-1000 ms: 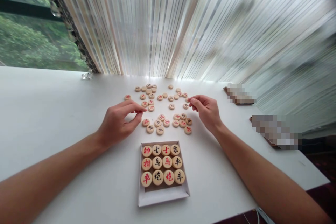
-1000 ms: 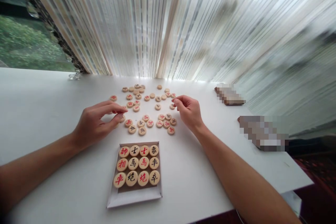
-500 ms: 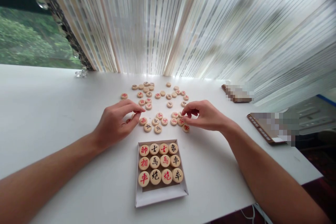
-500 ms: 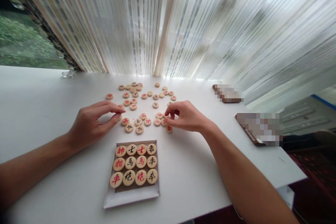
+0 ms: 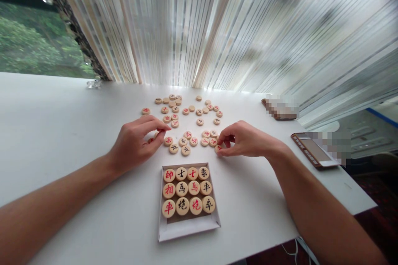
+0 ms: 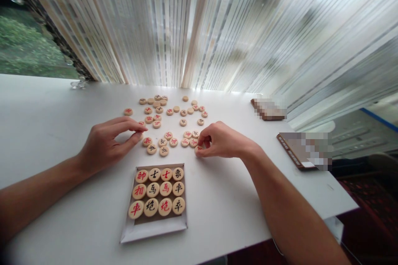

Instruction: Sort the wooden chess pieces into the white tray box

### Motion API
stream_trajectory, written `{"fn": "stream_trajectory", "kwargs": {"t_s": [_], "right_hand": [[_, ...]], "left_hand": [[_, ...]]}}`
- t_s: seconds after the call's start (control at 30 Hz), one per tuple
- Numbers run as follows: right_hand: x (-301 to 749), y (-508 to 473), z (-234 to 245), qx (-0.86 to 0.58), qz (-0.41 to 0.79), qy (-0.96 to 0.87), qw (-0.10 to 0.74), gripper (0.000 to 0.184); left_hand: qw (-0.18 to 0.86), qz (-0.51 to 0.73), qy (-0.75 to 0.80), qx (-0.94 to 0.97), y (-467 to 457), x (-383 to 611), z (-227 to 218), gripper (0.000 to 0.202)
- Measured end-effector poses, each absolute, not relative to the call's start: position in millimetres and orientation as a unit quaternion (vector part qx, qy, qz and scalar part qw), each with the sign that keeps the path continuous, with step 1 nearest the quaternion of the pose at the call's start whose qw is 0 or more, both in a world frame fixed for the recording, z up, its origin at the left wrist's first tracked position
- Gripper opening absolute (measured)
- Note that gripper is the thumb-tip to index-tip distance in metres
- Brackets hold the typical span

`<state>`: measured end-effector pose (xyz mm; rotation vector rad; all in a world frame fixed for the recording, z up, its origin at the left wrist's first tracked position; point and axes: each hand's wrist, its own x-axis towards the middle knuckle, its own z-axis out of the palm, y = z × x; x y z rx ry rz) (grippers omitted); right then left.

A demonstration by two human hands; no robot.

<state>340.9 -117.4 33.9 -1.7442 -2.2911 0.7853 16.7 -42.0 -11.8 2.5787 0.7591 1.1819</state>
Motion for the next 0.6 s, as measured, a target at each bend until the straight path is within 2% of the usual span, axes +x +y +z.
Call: {"fn": "stream_trajectory", "kwargs": {"t_s": [0.27, 0.37, 0.43, 0.6], "right_hand": [[335.6, -121.2, 37.4, -0.591, 0.255, -0.763, 0.051, 0.02], [334.9, -122.4, 35.7, -0.579, 0.267, -0.767, 0.067, 0.019], [332.2, -123.1, 30.9, -0.58, 0.285, -0.752, 0.128, 0.021], [310.5, -122.4, 11.8, -0.547, 0.421, -0.616, 0.379, 0.038]], "left_hand": [[0.1, 0.404, 0.254, 0.873, -41.4, 16.6, -12.7, 0.016], [0.095, 0.41, 0.243, 0.874, -42.9, 17.0, -13.3, 0.016], [0.097, 0.416, 0.234, 0.873, -46.0, 18.3, -13.3, 0.016], [0.146, 0.436, 0.22, 0.86, -57.5, 24.9, -9.3, 0.015]]}}
